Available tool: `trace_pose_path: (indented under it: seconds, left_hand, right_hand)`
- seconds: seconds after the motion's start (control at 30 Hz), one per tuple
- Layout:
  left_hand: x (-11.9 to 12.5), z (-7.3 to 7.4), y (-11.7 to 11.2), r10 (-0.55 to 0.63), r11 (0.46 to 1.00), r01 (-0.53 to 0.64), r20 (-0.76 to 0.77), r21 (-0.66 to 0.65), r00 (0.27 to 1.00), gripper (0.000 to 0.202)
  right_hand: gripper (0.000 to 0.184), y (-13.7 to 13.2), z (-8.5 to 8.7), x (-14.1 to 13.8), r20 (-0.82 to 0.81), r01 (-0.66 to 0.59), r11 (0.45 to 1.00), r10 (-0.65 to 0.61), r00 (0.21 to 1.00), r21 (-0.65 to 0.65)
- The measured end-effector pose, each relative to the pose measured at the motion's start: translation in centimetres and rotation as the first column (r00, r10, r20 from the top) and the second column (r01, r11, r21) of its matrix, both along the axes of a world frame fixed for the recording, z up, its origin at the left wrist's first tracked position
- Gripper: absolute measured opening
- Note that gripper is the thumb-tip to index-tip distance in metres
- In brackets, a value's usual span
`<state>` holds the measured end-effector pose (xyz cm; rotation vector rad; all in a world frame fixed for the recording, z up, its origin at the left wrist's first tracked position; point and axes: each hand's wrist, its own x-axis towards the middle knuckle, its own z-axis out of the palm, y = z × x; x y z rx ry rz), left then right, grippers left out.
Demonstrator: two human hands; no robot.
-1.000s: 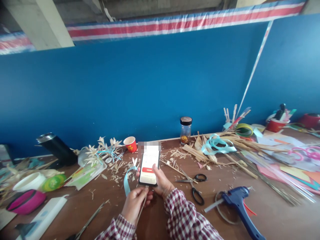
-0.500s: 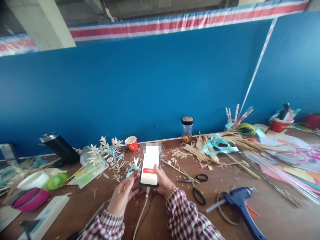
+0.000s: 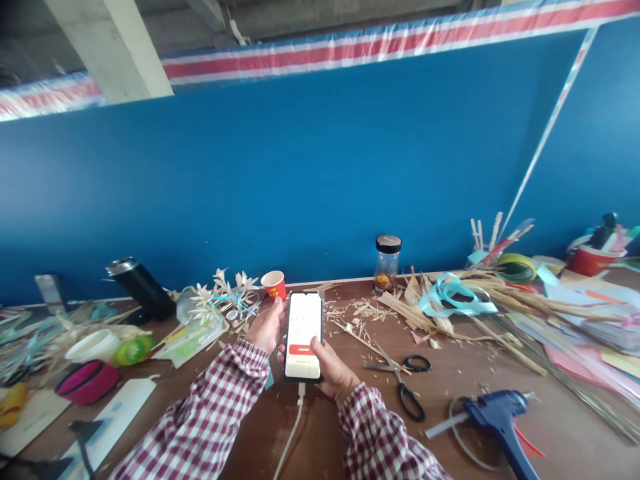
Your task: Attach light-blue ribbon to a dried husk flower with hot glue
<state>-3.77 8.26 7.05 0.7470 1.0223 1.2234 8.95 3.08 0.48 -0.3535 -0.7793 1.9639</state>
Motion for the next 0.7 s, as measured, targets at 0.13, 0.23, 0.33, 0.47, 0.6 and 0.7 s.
trace_pose_path:
  seconds: [0.13,0.23,0.33,0.47,0.6,0.7]
  left_hand:
    - [-0.2,0.4,0.8,-0.021,1.000,0.021,0.038,-0.001,0.999,0.028]
    - [-0.4,0.5,0.9,-0.045,0.999,0.045,0.062,0.000,0.997,0.027]
    - [-0.6,0.3,0.8,-0.065,0.998,0.065,0.075,0.014,0.995,0.027]
    - [-1.1,0.0,0.8,-0.066,0.998,0.064,0.089,0.024,0.994,0.029]
    - [-1.5,-0.2,0.8,-0.068,0.998,0.069,0.131,-0.006,0.989,0.030]
    - [-1.8,-0.4,0.7,-0.031,0.999,0.036,0.118,-0.040,0.993,0.033]
  right_hand:
    - [0.065,0.0,0.0,0.0,0.017,-0.036,0.999,0.036,0.999,0.017]
    - [0.065,-0.1,0.1,-0.1,0.002,-0.053,0.998,0.053,0.999,0.033]
    - [0.064,-0.2,0.2,-0.3,0.010,-0.053,0.998,0.053,0.999,0.022]
    - [0.063,-0.3,0.1,-0.6,0.014,-0.055,0.998,0.055,0.998,0.010]
    - [0.059,-0.3,-0.2,-0.8,0.018,-0.066,0.998,0.066,0.998,0.005]
    - [0.055,-0.1,-0.5,-1.0,0.055,-0.014,0.999,0.016,0.998,-0.036]
